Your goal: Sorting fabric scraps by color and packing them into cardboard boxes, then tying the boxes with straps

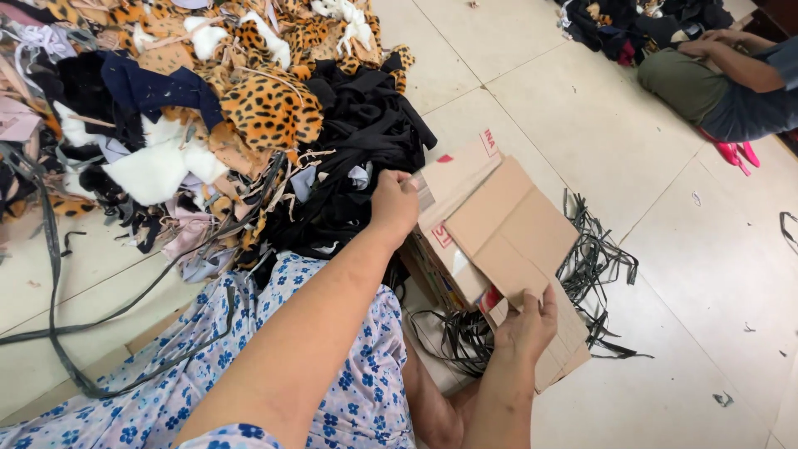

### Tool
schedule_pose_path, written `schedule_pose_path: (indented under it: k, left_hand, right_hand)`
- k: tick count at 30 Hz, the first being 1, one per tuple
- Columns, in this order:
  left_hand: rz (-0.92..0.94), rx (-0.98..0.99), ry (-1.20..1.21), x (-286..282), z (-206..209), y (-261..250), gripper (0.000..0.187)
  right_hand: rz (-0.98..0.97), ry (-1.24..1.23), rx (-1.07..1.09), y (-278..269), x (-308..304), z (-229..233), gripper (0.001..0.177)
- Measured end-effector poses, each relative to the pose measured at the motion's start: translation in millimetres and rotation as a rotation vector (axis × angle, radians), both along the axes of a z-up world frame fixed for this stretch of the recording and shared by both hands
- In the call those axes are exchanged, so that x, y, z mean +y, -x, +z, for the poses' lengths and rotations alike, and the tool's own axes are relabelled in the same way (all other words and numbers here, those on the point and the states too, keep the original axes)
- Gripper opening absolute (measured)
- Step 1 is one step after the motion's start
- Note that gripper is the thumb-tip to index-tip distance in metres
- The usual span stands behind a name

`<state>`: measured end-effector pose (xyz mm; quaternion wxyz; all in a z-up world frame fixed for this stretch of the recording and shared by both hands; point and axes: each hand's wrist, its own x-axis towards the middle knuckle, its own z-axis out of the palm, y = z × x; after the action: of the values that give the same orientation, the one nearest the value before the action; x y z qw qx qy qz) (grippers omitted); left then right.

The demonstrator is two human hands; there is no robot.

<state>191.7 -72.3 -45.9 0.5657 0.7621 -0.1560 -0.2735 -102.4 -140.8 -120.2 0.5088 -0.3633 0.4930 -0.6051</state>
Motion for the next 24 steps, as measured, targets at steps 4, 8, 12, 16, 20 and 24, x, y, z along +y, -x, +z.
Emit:
schedule_pose_path:
  k: [4,8,12,16,20,24]
  left_hand:
    - [0.378,-0.093,0.225,17,16,-32,0.016]
    - [0.478,0.055,0.299,48,35,-62,0.02]
    - [0.819,-0.227,0.451,43,6,-84,0.017]
    - [0.824,-0.139,0.704,32,13,-71,0.021]
    - [0.813,0.096,0.575,39,54,-50,0.021]
    - [0.6,0.479,0.961,69,70,-49,0.015]
  right_hand:
    - [0.002,0.009,0.025,-6,19,29,0.065]
    - [0.066,-0.165,0.097,-8,15,31,0.068]
    - [-0.038,0.384,1.15,-50,40,77,0.075]
    - [0.153,1.079,1.527,-103,28,102,0.089]
    - [0.134,1.318,1.443,-124,14,150,0.083]
    - [0.419,1.563,0.807,-144,22,170,0.028]
